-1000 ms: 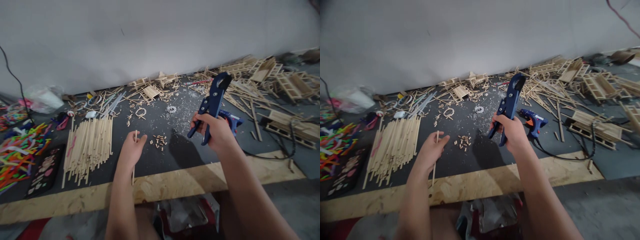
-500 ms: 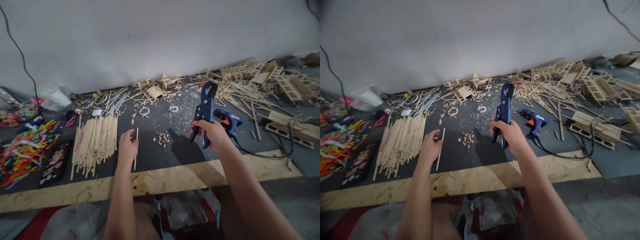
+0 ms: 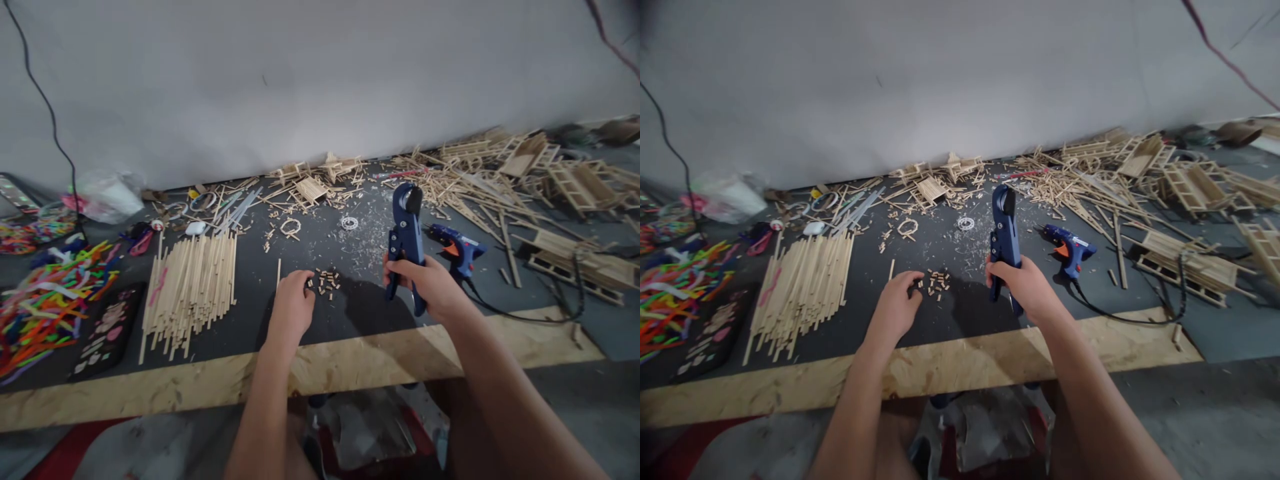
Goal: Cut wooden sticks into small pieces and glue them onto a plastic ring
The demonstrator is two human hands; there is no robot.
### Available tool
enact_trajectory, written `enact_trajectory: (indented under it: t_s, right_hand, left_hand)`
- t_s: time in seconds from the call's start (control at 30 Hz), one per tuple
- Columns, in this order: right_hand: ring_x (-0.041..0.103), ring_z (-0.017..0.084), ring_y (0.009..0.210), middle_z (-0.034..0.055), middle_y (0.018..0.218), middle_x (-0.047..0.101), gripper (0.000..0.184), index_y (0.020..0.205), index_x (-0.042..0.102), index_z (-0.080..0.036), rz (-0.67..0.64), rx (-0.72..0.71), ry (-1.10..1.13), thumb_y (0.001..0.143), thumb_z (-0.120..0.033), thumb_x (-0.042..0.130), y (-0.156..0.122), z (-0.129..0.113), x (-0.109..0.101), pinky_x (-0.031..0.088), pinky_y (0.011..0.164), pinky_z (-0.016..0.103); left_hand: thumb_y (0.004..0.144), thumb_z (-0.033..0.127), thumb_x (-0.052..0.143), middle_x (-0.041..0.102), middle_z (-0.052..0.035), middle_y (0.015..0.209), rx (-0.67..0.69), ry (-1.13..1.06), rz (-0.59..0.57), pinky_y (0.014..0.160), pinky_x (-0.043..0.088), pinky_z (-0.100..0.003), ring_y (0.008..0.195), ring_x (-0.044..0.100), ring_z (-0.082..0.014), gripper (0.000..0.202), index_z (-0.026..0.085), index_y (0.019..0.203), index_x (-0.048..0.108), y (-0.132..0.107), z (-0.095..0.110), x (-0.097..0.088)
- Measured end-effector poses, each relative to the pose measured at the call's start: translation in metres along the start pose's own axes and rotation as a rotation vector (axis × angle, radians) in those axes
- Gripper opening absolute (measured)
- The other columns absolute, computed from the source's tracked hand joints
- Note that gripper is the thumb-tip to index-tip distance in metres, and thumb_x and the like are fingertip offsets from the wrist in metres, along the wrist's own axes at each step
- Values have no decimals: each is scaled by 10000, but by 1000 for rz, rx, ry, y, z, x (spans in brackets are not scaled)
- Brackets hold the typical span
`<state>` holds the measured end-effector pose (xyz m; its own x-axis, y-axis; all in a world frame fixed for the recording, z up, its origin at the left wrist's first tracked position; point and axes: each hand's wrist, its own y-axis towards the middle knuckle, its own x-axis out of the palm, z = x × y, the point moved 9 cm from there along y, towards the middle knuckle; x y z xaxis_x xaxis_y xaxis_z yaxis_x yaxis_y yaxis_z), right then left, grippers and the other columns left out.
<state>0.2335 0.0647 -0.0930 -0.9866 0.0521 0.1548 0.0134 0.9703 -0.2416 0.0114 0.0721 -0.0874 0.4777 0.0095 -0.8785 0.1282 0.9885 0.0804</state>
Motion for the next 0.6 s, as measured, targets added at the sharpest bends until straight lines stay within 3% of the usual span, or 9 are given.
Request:
enact_trajectory:
  t_s: [0.17, 0.33, 0.47, 0.6]
  right_hand:
    - [556, 147, 639, 6, 674, 587, 143, 816, 599, -177, 4, 19, -75, 697, -256, 604, 0, 4, -1, 439, 636, 275]
    - [556, 151, 635, 0, 653, 580, 165, 814, 596, -184, 26, 20, -135, 684, -285, 599, 0, 5, -2, 434, 616, 271]
    - [557, 154, 654, -1, 663, 576, 173, 830, 585, -195, 31, 25, -224, 703, -311, 578, 0, 8, -4, 425, 610, 264]
    - [553, 155, 668, -5, 673, 587, 185, 834, 578, -202, 40, 28, -415, 730, -352, 544, -7, 6, -6, 399, 605, 261]
  left_hand:
    - [781, 111, 433, 662, -58, 986, -59, -101, -39, 806, 451, -315, 879, 598, -193, 302, 193, 1008, 615, -2, 1, 2]
    - [770, 210, 519, 635, -109, 988, -176, 65, 203, 806, 435, -337, 898, 586, -230, 239, 152, 978, 620, -8, -31, -35]
    - [763, 264, 534, 659, -91, 872, -373, 87, 77, 700, 437, -318, 801, 608, -227, 239, 166, 968, 609, -13, -60, -32]
    - [733, 231, 505, 662, -60, 770, -383, 142, -20, 666, 409, -307, 774, 610, -233, 170, 200, 845, 628, -18, -55, -26]
